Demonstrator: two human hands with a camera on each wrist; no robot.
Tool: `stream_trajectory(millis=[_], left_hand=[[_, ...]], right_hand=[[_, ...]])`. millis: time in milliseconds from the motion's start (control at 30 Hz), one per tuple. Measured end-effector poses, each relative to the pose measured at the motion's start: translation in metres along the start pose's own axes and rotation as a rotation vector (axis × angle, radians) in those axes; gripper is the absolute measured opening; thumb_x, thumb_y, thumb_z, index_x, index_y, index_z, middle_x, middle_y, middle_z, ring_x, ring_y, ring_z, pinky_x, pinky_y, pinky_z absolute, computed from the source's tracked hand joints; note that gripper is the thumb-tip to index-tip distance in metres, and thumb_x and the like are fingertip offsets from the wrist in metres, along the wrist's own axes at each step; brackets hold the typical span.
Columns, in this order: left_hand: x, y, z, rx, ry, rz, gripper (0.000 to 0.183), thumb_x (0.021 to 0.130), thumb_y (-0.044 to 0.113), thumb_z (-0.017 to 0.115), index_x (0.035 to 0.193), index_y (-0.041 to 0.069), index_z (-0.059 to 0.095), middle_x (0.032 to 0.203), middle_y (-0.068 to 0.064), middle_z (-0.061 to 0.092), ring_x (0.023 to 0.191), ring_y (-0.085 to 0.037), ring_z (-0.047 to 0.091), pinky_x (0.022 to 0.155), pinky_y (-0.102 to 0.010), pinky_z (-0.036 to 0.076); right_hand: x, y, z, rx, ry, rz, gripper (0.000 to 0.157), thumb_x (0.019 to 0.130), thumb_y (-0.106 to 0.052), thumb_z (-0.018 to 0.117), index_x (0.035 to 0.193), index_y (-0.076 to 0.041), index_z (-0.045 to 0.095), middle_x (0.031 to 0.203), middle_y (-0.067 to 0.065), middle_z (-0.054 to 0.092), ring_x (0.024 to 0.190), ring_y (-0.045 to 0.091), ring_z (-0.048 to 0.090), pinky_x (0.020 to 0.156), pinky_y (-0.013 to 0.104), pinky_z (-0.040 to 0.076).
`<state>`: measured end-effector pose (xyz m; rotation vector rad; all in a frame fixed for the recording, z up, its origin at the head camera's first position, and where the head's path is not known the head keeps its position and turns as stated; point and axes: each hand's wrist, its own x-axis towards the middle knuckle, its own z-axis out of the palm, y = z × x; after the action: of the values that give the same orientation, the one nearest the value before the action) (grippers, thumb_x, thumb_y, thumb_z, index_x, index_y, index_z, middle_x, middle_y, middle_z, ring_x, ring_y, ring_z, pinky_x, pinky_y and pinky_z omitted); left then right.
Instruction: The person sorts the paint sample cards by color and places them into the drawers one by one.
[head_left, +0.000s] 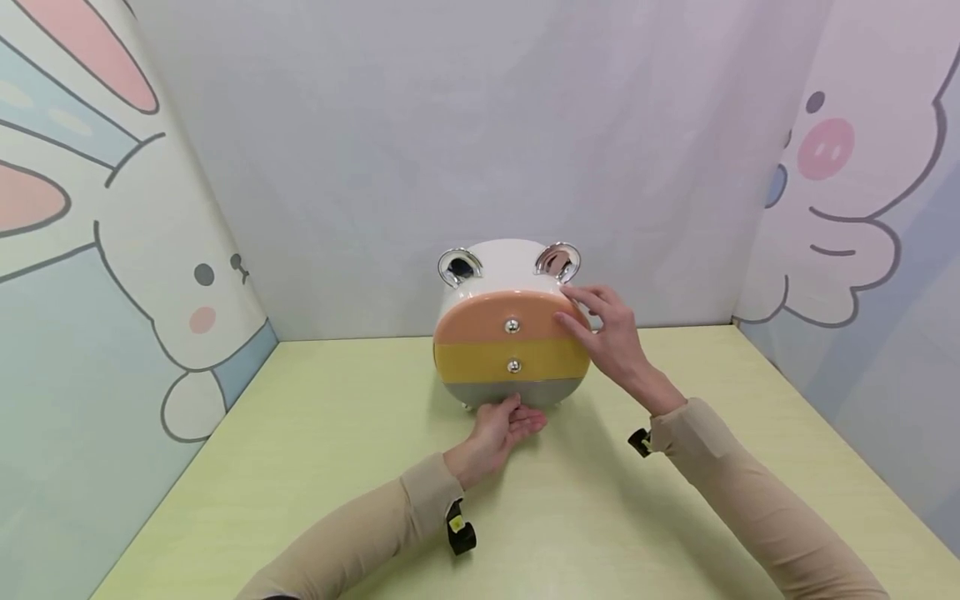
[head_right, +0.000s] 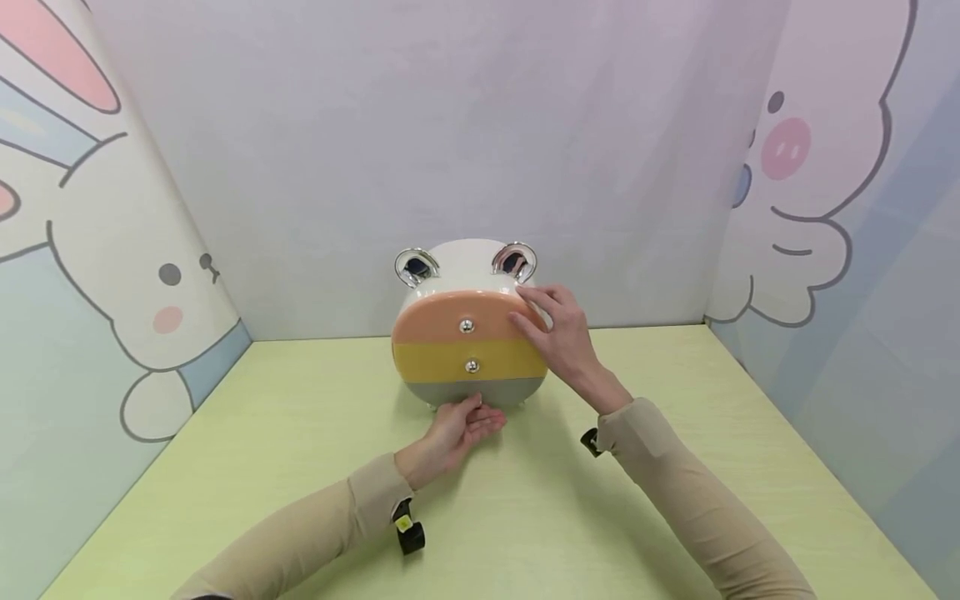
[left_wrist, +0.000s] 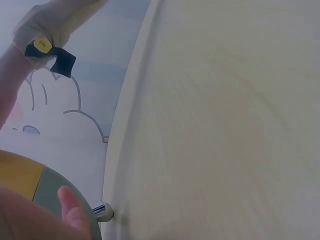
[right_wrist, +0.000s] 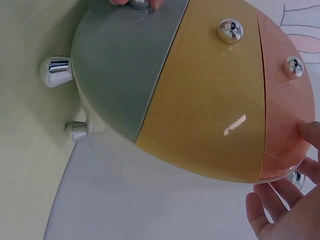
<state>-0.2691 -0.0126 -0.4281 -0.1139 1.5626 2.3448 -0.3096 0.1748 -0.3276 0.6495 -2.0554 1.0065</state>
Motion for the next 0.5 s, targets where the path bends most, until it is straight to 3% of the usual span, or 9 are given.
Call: stream_trajectory(millis=[167,267,333,400,433,500], left_hand=[[0.004,0.000,-0.003,0.016,-0.027,0.000,0.041,0.105,0.019,0.038,0.115,-0.019,0.049,0.086,-0.013,0.070,0.082,-0.019,0.070,0.089,-0.036,0.057],[-0.001,0.000,-0.006,0.009,-0.082,-0.048,0.045,0.104,0.022,0.041,0.119,-0.020,0.047,0.088,-0.014,0.072,0.085,-0.022,0.072,0.089,-0.038,0.057],[-0.007,0.002,-0.009,0.045,-0.169,-0.101,0.043,0.103,0.019,0.044,0.122,-0.019,0.046,0.090,-0.014,0.072,0.086,-0.023,0.072,0.090,-0.038,0.056],[-0.015,0.010,-0.012,0.136,-0.302,-0.131,0.040,0.101,0.016,0.046,0.123,-0.018,0.048,0.092,-0.014,0.072,0.087,-0.022,0.072,0.090,-0.039,0.056],[-0.020,0.017,-0.014,0.211,-0.377,-0.123,0.038,0.101,0.014,0.047,0.123,-0.016,0.049,0.094,-0.013,0.072,0.089,-0.022,0.071,0.091,-0.039,0.056],[-0.031,0.039,-0.020,0.373,-0.521,-0.032,0.034,0.100,0.012,0.049,0.122,-0.013,0.052,0.101,-0.015,0.071,0.093,-0.023,0.070,0.093,-0.040,0.055]], right_hand=[[-0.001,0.001,0.000,-0.004,-0.001,0.008,0.041,0.082,-0.012,0.077,0.121,-0.008,0.067,0.107,0.016,0.063,0.099,0.030,0.058,0.077,0.036,0.046],[-0.002,0.001,0.000,-0.009,-0.023,0.010,0.041,0.082,-0.012,0.076,0.122,-0.007,0.066,0.109,0.016,0.063,0.102,0.029,0.058,0.081,0.039,0.047],[-0.002,0.001,-0.003,-0.014,-0.042,0.007,0.040,0.084,-0.011,0.074,0.123,-0.007,0.066,0.111,0.016,0.064,0.104,0.029,0.058,0.083,0.042,0.048],[-0.001,0.001,-0.009,-0.024,-0.058,-0.005,0.039,0.085,-0.011,0.073,0.123,-0.006,0.065,0.114,0.016,0.065,0.108,0.031,0.059,0.089,0.045,0.049],[-0.001,0.000,-0.012,-0.031,-0.060,-0.016,0.039,0.085,-0.010,0.072,0.123,-0.006,0.065,0.117,0.016,0.065,0.110,0.031,0.059,0.091,0.047,0.049],[0.002,0.000,-0.021,-0.046,-0.059,-0.035,0.039,0.085,-0.009,0.071,0.124,-0.005,0.064,0.120,0.016,0.066,0.111,0.032,0.059,0.094,0.049,0.048]])
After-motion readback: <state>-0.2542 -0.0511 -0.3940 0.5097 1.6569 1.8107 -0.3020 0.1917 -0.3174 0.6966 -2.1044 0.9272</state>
